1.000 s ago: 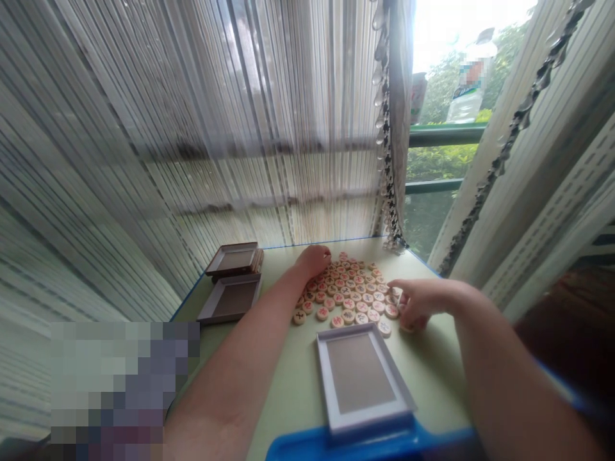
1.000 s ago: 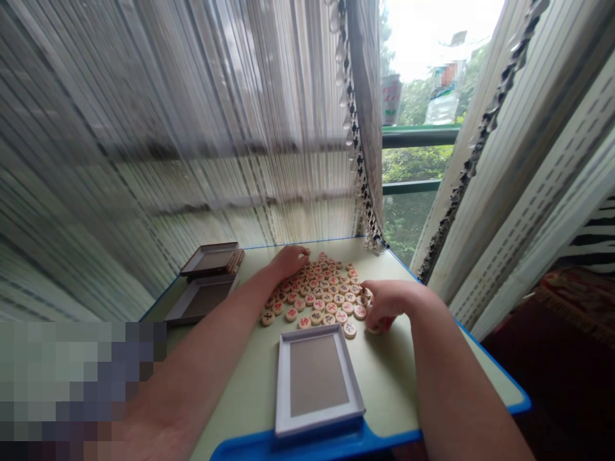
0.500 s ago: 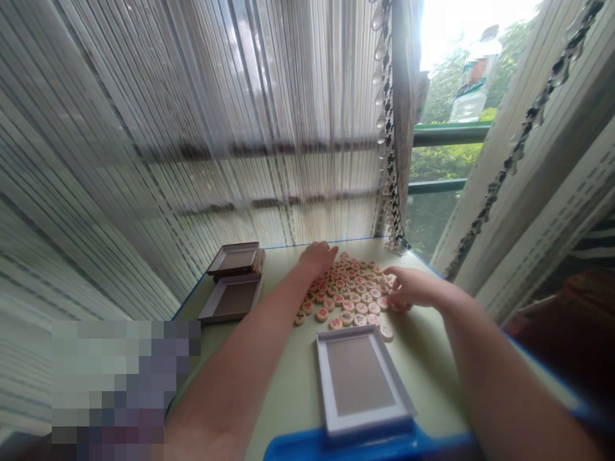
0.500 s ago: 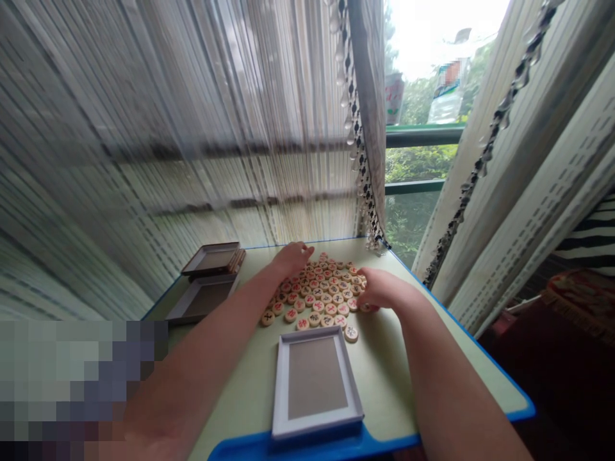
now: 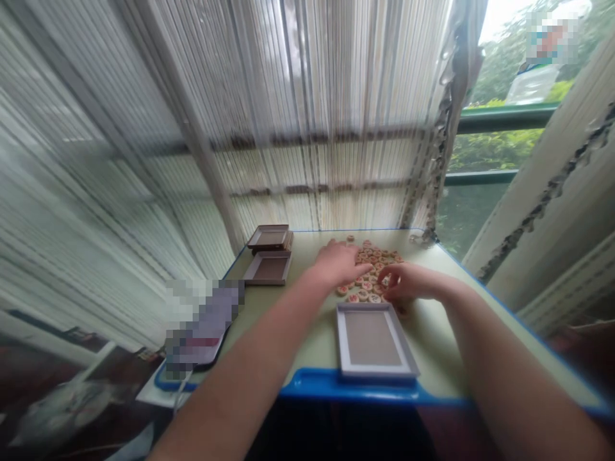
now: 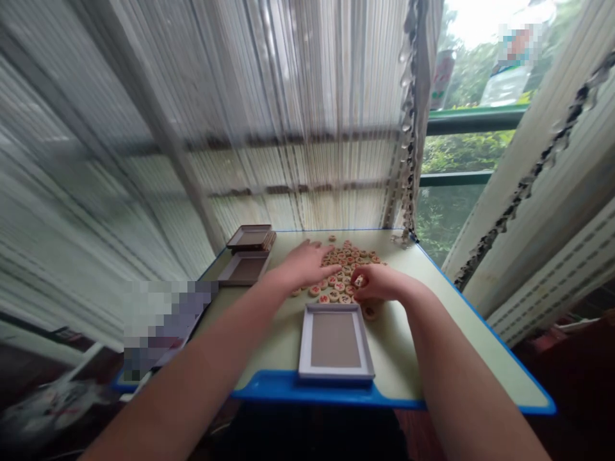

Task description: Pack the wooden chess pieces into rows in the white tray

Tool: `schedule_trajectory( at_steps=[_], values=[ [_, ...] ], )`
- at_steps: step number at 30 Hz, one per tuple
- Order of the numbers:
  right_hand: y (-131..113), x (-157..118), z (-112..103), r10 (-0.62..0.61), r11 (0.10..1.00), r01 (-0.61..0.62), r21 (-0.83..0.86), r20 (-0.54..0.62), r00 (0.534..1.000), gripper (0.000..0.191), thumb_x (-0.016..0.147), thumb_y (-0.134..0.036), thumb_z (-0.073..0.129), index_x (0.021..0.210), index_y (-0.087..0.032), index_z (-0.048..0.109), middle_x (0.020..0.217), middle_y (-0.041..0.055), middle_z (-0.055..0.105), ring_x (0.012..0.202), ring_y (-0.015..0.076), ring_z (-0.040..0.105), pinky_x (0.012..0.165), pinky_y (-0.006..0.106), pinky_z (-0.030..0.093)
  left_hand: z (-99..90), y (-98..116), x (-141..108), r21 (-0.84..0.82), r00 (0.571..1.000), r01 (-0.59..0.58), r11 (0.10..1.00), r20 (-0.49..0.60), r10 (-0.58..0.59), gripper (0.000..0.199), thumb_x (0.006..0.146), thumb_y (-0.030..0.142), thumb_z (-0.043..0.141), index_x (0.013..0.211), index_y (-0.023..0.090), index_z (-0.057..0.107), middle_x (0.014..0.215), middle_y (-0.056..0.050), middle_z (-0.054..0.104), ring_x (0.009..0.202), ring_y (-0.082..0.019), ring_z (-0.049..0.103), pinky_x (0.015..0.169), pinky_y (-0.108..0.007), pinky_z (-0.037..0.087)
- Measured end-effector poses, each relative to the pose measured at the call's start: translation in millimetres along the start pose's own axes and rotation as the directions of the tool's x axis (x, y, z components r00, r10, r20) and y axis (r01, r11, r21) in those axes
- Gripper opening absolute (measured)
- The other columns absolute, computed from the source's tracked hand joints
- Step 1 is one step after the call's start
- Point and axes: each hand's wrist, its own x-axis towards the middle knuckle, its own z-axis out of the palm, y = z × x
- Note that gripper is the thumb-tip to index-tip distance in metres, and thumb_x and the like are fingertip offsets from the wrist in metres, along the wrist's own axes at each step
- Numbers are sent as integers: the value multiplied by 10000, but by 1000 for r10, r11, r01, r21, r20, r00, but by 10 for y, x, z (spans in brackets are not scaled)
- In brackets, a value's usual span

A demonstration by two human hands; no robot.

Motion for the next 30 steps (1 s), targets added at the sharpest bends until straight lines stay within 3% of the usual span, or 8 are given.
schedule_trajectory(
  at_steps=[2,6,11,15,21,26,30],
  values=[
    [3,28,20,-4,1000,3,-25,-31,1000,319,656,-273,643,973,-232,639,794,4,663,620,127,570,508,204,382,211,-186,-122,-23,999,-29,999,44,30,747,655,692,514,1219,203,508,1322,-113,461,1247,-334,345,1022,-405,296],
    [-31,53,44,10,1000,-12,-25,-65,998,287,689,-276,611,970,-223,641,773,8,662,584,116,557,491,204,377,457,-435,-246,-64,998,52,997,46,-49,859,606,689,563,1303,203,434,1399,-99,379,1295,-337,282,1077,-394,226],
    [-125,36,67,-77,997,79,15,-95,992,309,692,-305,608,986,-216,634,786,5,661,614,115,573,538,204,397,482,-492,-236,-83,1000,17,996,23,-16,804,660,691,500,1302,210,437,1386,-89,400,1299,-312,289,1062,-377,257],
    [-161,66,109,-162,986,158,-53,-83,983,315,642,-359,660,926,-224,646,771,-1,653,655,134,572,548,207,383,506,-514,-217,-79,998,11,997,57,-7,866,602,719,534,1306,228,424,1416,-87,355,1305,-317,277,1064,-393,247],
    [-172,157,189,-201,977,180,-114,-213,956,245,718,-392,586,879,-223,659,749,18,644,642,138,548,561,225,373,529,-531,-217,-87,1000,-2,996,1,2,748,731,694,380,1303,215,430,1373,-85,415,1278,-288,332,1054,-377,269],
    [-194,166,217,-269,963,261,-68,-167,948,293,683,-442,621,879,-227,655,753,20,649,633,142,553,536,223,371,553,-498,-216,-70,999,29,997,34,-27,919,574,776,479,1313,233,413,1419,-86,343,1300,-340,273,1061,-414,252],
    [-139,218,234,-240,970,220,-107,-237,941,220,693,-385,620,843,-229,658,725,9,639,629,137,547,543,222,367,582,-530,-200,-67,1000,-5,998,23,7,917,566,776,483,1285,209,452,1389,-101,380,1281,-337,305,1052,-404,274]
  ],
)
